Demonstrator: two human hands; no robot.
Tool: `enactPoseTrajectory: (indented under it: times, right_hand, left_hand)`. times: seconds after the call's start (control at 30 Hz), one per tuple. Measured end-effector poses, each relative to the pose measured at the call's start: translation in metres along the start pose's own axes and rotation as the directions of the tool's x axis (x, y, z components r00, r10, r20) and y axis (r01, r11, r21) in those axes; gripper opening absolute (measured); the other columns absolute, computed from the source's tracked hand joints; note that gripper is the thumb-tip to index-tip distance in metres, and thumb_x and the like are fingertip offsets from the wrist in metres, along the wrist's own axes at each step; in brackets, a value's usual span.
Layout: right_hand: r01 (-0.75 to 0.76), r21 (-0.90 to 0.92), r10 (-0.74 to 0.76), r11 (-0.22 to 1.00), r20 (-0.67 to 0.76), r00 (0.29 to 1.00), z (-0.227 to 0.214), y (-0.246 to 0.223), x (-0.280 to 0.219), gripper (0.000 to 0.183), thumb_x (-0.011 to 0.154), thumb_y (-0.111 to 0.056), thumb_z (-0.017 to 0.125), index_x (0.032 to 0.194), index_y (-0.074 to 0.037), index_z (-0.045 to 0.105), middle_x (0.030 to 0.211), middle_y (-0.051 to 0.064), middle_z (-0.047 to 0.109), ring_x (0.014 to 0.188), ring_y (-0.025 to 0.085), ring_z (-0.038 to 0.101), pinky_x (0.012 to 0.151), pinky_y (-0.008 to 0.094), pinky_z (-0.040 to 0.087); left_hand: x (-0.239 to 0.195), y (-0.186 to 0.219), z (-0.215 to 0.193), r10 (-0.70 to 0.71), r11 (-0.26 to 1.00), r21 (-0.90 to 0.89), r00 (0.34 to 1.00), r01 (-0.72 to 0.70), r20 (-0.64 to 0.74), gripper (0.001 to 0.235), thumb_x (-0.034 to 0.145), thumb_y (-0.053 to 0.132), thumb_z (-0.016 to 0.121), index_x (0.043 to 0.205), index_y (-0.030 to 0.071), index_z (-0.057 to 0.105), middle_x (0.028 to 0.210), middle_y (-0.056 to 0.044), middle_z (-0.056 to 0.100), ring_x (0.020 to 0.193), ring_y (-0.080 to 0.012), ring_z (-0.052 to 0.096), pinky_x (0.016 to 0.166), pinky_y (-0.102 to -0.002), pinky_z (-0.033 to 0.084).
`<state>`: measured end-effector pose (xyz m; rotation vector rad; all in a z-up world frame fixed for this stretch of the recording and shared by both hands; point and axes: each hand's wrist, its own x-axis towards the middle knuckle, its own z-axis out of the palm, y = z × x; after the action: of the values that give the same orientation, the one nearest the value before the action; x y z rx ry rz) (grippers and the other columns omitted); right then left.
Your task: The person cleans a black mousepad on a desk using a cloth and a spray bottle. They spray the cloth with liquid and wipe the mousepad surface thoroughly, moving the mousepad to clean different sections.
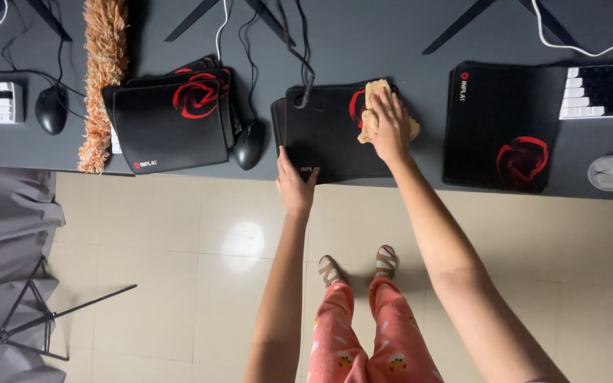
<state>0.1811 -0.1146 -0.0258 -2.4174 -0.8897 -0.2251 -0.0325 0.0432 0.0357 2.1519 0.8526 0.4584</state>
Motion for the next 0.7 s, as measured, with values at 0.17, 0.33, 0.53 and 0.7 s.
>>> enactPoseTrajectory:
  times: [0.17,0.33,0.53,0.7]
  right_hand:
    - [-0.039,-0.021,0.037,0.999,-0.072,0.997,-0.014,-0.017,-0.039,0.051,0.095,-0.016,0.072,0.144,-0.012,0.059,0.159,0.008,0.048,0.142,0.035,0.046,0.115,0.051,0.036]
    - [-0.012,-0.032,0.009,0.999,-0.072,0.997,-0.043,-0.021,-0.066,0.050,0.089,-0.013,0.075,0.137,-0.014,0.063,0.153,0.004,0.054,0.135,0.030,0.052,0.109,0.050,0.039]
    - [-0.078,0.006,0.077,0.997,0.081,0.994,-0.076,-0.025,-0.063,0.042,0.077,-0.015,0.079,0.117,-0.017,0.070,0.137,-0.003,0.064,0.122,0.025,0.059,0.094,0.052,0.042]
    - [-0.427,0.142,0.378,0.893,0.279,0.883,-0.088,0.011,-0.065,0.031,0.092,-0.041,0.077,0.091,-0.010,0.074,0.088,0.011,0.074,0.077,0.026,0.070,0.070,0.038,0.054]
  left_hand:
    - [0.012,-0.047,0.028,-0.004,0.985,0.171,0.998,0.015,-0.068,0.092,0.076,0.015,0.089,0.149,-0.003,0.035,0.138,-0.026,0.050,0.117,-0.0478,0.053,0.102,-0.049,0.045]
    - [0.015,-0.055,0.044,-0.091,0.970,0.219,0.993,0.106,-0.079,0.073,0.078,0.022,0.089,0.131,-0.006,0.049,0.119,-0.026,0.058,0.100,-0.0447,0.062,0.087,-0.047,0.053]
    - [-0.007,-0.018,0.086,-0.178,0.891,-0.415,0.983,0.183,0.052,0.043,0.088,0.026,0.085,0.103,-0.004,0.059,0.082,-0.011,0.064,0.072,-0.0178,0.058,0.073,-0.038,0.051]
    - [-0.013,0.066,0.086,-0.169,0.842,-0.533,0.979,0.081,-0.118,0.028,0.103,0.016,0.061,0.124,-0.001,0.055,0.102,-0.009,0.073,0.085,-0.0149,0.064,0.080,-0.030,0.053]
